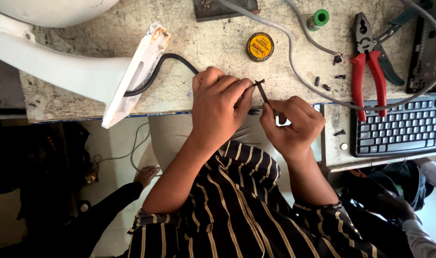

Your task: The person works at a cluttered workbench on the cable of a white CCTV camera. They hold the cable end, use a small blade to cut and strip the outer insulation, pull the insulation off by hand, and separate and twist the exposed inner wires, repeatedly working the cable end between both hands.

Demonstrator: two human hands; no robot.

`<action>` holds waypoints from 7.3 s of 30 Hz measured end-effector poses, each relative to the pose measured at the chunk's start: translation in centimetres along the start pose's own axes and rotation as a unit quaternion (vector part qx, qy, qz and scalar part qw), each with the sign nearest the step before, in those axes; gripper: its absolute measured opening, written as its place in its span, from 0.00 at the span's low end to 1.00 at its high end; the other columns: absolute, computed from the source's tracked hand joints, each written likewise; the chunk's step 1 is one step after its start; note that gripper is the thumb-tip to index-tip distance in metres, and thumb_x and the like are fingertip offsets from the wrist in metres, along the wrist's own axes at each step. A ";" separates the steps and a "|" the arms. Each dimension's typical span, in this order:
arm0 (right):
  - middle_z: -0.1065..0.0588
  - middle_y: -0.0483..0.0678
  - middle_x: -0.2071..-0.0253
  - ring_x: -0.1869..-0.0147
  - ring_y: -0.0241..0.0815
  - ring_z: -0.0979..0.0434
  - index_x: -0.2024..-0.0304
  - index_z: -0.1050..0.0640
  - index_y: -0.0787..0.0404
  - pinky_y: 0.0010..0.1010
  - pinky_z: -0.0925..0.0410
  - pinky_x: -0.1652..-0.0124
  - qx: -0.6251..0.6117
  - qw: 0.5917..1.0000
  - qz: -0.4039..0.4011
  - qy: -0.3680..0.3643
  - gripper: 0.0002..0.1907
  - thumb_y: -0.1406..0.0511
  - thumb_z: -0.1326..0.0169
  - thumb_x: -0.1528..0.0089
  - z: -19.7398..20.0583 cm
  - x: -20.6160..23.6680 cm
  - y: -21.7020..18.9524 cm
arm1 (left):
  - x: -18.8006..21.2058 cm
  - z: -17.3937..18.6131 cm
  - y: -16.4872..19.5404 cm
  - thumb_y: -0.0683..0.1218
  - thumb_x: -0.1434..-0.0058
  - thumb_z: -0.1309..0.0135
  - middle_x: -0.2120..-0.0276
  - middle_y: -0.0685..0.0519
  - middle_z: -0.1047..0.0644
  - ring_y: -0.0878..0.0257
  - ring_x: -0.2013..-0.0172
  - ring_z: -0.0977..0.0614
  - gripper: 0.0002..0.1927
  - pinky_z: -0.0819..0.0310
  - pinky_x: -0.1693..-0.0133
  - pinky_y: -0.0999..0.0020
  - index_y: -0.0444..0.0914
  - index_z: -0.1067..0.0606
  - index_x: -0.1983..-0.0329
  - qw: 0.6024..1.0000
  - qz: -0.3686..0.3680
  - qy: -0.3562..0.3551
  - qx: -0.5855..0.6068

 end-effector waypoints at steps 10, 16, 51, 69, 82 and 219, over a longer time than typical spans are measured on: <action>0.25 0.46 0.72 0.74 0.33 0.27 0.65 0.19 0.65 0.24 0.36 0.72 0.004 1.000 0.009 -0.001 0.06 0.76 0.34 0.42 -0.1 0.2 -0.1 | 0.1 0.0 -0.1 0.44 0.37 0.36 0.66 0.58 0.22 0.58 0.56 0.26 0.07 0.38 0.45 0.56 0.40 0.20 0.57 1.000 -0.004 0.003 0.001; 0.25 0.46 0.73 0.75 0.34 0.29 0.65 0.19 0.65 0.26 0.38 0.72 0.006 1.000 0.020 -0.014 0.06 0.76 0.34 0.42 -0.3 -0.2 -0.3 | 0.3 -0.2 -0.2 0.44 0.39 0.36 0.66 0.59 0.22 0.58 0.56 0.26 0.08 0.39 0.45 0.56 0.40 0.20 0.57 1.000 -0.008 0.002 0.002; 0.25 0.47 0.72 0.75 0.35 0.29 0.66 0.19 0.66 0.27 0.37 0.72 0.001 1.000 -0.016 -0.012 0.06 0.76 0.34 0.42 0.5 0.7 -1.9 | 1.9 0.6 0.2 0.42 0.39 0.34 0.63 0.60 0.23 0.58 0.55 0.26 0.13 0.37 0.47 0.56 0.40 0.21 0.53 0.995 -0.073 0.074 -0.008; 0.25 0.49 0.70 0.71 0.45 0.25 0.63 0.20 0.67 0.33 0.33 0.70 0.057 0.978 0.188 0.071 0.12 0.79 0.32 0.47 -1.1 -0.1 -2.4 | 0.5 1.0 0.0 0.42 0.36 0.39 0.65 0.58 0.21 0.58 0.57 0.25 0.05 0.39 0.49 0.57 0.40 0.22 0.59 0.997 0.006 0.033 0.071; 0.30 0.46 0.73 0.73 0.43 0.29 0.64 0.19 0.66 0.33 0.36 0.73 0.073 0.960 0.258 0.080 0.12 0.77 0.32 0.49 -1.2 -0.3 -4.3 | 0.8 1.8 -1.7 0.39 0.34 0.44 0.64 0.55 0.18 0.57 0.60 0.23 0.03 0.34 0.50 0.61 0.36 0.22 0.59 0.979 0.048 0.006 0.199; 0.23 0.48 0.66 0.68 0.32 0.29 0.58 0.20 0.71 0.25 0.35 0.66 -0.415 0.835 -0.180 -0.314 0.07 0.70 0.45 0.31 -4.7 -3.7 4.8 | 1.5 1.9 -0.5 0.44 0.40 0.31 0.65 0.65 0.20 0.59 0.58 0.30 0.14 0.36 0.51 0.65 0.46 0.17 0.51 0.983 -0.053 0.133 0.113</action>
Point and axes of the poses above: each hand's wrist, its own x-axis away from the middle knuckle, its own z-axis out of the back of the hand, y = z × x, the point moved 7 cm from there along -x, towards the middle knuckle
